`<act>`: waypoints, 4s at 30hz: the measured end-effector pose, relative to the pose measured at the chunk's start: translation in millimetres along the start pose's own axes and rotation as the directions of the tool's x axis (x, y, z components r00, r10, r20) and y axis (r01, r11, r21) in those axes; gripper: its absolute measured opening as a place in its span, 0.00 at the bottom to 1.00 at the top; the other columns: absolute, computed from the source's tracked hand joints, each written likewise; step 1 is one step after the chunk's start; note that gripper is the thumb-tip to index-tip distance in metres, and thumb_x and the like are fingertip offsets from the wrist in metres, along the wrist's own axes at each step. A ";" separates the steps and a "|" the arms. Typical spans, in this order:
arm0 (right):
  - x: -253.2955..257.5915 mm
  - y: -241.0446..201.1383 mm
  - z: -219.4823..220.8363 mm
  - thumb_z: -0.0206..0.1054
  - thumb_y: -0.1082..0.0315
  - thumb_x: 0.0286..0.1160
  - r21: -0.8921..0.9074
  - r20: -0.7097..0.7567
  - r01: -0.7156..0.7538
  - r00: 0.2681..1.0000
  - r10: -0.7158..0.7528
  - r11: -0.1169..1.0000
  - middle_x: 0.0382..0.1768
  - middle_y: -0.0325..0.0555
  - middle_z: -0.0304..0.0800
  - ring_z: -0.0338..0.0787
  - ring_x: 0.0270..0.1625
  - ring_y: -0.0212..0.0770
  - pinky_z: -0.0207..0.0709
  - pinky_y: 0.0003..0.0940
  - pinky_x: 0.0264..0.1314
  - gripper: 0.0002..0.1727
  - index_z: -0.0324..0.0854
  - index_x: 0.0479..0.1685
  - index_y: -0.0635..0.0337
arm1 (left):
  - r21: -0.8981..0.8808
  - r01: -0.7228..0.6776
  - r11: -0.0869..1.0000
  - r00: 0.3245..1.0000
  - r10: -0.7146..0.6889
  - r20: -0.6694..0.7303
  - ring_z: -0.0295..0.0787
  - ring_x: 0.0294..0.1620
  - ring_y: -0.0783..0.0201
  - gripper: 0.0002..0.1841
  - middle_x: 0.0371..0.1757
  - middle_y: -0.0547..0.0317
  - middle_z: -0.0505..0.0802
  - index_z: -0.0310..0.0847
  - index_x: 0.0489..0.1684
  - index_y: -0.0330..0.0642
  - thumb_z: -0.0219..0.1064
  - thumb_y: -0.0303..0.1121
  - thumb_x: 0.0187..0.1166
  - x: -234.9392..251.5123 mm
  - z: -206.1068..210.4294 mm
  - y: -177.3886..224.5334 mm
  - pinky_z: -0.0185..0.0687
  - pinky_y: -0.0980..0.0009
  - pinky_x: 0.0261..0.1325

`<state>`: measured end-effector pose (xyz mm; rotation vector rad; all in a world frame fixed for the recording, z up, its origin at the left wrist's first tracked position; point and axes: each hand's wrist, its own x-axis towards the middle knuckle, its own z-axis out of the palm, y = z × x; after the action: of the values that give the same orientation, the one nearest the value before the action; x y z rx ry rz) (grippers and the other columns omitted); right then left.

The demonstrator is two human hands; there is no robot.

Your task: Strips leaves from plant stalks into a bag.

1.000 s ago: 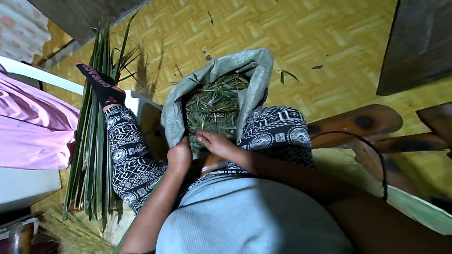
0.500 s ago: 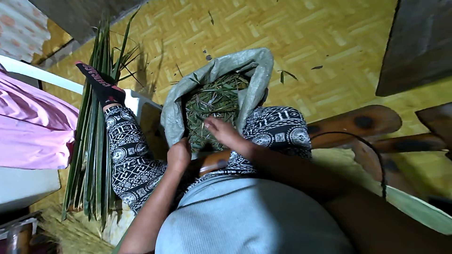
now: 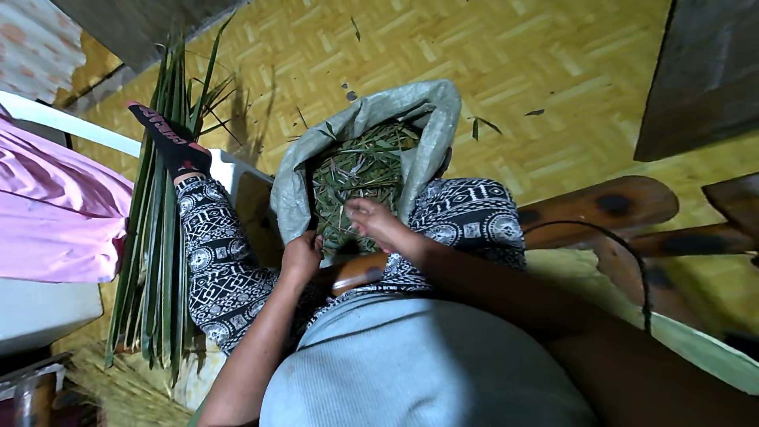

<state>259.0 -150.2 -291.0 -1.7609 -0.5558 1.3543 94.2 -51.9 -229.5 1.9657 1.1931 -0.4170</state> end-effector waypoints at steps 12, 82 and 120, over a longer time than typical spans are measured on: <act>-0.7 -5.3 5.6 0.58 0.61 0.92 0.219 0.069 -0.009 0.998 -0.006 0.976 0.33 0.42 0.84 0.74 0.24 0.27 0.69 0.22 0.27 0.21 0.73 0.78 0.56 | -0.165 0.028 0.986 0.982 0.004 0.191 0.90 0.41 0.64 0.17 0.43 0.51 0.93 0.83 0.63 0.34 0.57 0.38 0.93 -6.6 -15.7 -17.9 0.86 0.62 0.55; 2.3 8.5 13.8 0.51 0.58 0.95 0.111 0.112 0.016 0.993 -0.029 0.994 0.34 0.44 0.84 0.76 0.27 0.31 0.72 0.28 0.33 0.22 0.73 0.80 0.56 | -0.130 0.039 0.991 0.991 -0.021 0.134 0.83 0.33 0.65 0.19 0.34 0.54 0.89 0.84 0.58 0.35 0.50 0.39 0.96 6.4 5.6 -13.5 0.81 0.64 0.46; -4.1 -1.7 25.6 0.47 0.56 0.96 -0.769 0.146 0.259 0.961 -0.234 0.584 0.66 0.62 0.86 0.87 0.68 0.63 0.75 0.62 0.73 0.25 0.73 0.83 0.55 | 0.282 0.080 0.956 0.996 -0.089 0.019 0.90 0.65 0.39 0.19 0.59 0.37 0.92 0.83 0.67 0.38 0.50 0.39 0.95 12.3 17.9 12.3 0.81 0.38 0.68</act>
<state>234.0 -143.7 -289.3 -2.2146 -1.5468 0.9738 112.9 -61.2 -243.1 2.1423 1.2568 -0.6923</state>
